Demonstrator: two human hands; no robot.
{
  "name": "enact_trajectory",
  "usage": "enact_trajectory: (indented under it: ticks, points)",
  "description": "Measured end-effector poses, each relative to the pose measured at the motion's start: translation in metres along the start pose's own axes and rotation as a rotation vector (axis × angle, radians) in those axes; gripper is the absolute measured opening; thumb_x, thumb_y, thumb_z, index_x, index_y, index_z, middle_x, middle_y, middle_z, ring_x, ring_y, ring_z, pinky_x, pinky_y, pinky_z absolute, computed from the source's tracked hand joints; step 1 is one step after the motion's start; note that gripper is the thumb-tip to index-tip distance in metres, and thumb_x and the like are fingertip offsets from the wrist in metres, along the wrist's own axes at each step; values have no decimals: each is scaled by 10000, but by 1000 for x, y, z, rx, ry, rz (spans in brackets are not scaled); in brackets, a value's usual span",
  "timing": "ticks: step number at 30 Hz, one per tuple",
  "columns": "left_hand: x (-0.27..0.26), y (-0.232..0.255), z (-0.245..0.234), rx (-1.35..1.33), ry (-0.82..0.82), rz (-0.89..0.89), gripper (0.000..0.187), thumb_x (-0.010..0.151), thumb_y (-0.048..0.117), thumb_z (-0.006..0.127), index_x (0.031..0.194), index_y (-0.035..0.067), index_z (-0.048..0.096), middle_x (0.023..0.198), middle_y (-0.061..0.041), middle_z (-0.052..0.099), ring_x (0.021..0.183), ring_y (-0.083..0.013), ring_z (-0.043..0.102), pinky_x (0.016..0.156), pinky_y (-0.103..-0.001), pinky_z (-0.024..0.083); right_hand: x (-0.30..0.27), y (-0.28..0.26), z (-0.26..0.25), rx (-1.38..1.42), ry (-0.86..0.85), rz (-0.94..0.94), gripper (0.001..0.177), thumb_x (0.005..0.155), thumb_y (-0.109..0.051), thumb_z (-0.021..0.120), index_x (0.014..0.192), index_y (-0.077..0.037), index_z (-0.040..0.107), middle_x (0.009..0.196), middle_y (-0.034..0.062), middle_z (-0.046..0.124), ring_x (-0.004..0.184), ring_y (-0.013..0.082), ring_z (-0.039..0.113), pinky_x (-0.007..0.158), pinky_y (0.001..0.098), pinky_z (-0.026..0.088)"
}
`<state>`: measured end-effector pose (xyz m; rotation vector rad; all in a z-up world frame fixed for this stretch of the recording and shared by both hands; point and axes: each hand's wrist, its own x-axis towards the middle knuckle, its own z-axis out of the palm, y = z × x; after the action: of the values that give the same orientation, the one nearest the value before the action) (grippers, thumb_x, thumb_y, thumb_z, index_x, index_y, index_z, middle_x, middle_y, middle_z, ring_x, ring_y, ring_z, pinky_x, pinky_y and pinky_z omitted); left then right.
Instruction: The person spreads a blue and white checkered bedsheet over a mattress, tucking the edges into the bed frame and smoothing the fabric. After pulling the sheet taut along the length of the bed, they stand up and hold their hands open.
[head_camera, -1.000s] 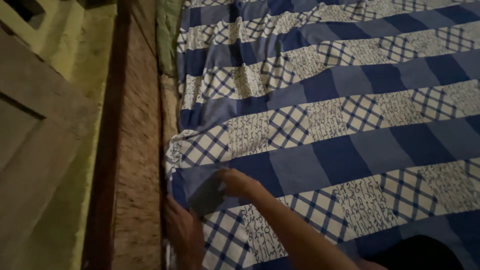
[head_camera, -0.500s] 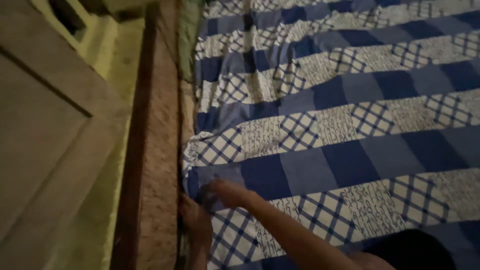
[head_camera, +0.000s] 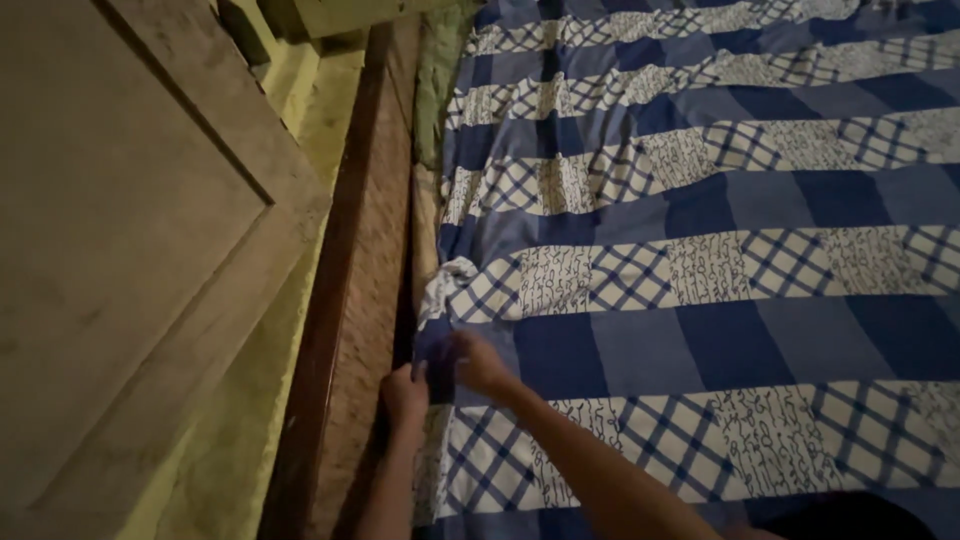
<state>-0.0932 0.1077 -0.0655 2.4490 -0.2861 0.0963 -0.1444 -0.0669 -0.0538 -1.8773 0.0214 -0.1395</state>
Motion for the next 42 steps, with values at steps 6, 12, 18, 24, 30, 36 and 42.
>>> enact_trajectory:
  ticks: [6,12,18,24,30,36,42]
  points:
    - [4,-45,46,-237,8,-142,523,988,441,594,941,-63,724,917,-310,700,851,-476,674,773,-502,522,-9,2,-13,267,19,479,357,938,-184,755,1156,91,687,1008,253,730,858,320,723,690,391,610]
    - [8,-49,43,-453,-218,-216,649,1010,585,511,1153,-18,706,1091,-204,731,987,-332,674,879,-439,509,-11,-40,1,-84,127,632,555,824,-375,826,1189,0,640,1002,181,735,852,288,740,697,422,609]
    - [-5,-12,22,-222,-159,124,419,945,332,683,1252,63,592,1133,-155,694,1035,-313,678,891,-399,548,-12,16,8,60,277,597,631,794,-267,879,1316,-53,598,1165,138,700,954,255,708,771,393,624]
    - [-22,89,-74,315,-22,367,449,988,35,580,1422,133,522,1400,-174,586,1052,-365,666,822,-427,594,-12,64,9,717,221,668,549,822,-100,817,1325,-11,617,1125,201,739,915,288,744,744,406,660]
    - [-35,57,-74,754,88,721,594,842,40,539,1432,108,509,1487,-128,448,1147,-350,643,945,-468,574,-22,-3,-18,493,199,873,583,888,-137,795,1400,-160,517,1119,136,702,929,278,702,734,464,620]
    - [-56,28,-28,-98,-60,89,321,1000,58,459,1254,94,651,1135,-141,743,1043,-334,730,890,-422,581,-22,3,-10,539,197,814,584,863,-167,779,1408,-129,573,1161,138,719,969,320,702,727,524,593]
    - [-75,46,-38,-211,-150,-52,433,1003,431,559,1181,55,680,1095,-195,757,1049,-362,723,902,-444,564,-31,-32,-22,602,201,883,625,921,-194,754,1469,-139,459,1289,141,662,1092,330,693,841,534,597]
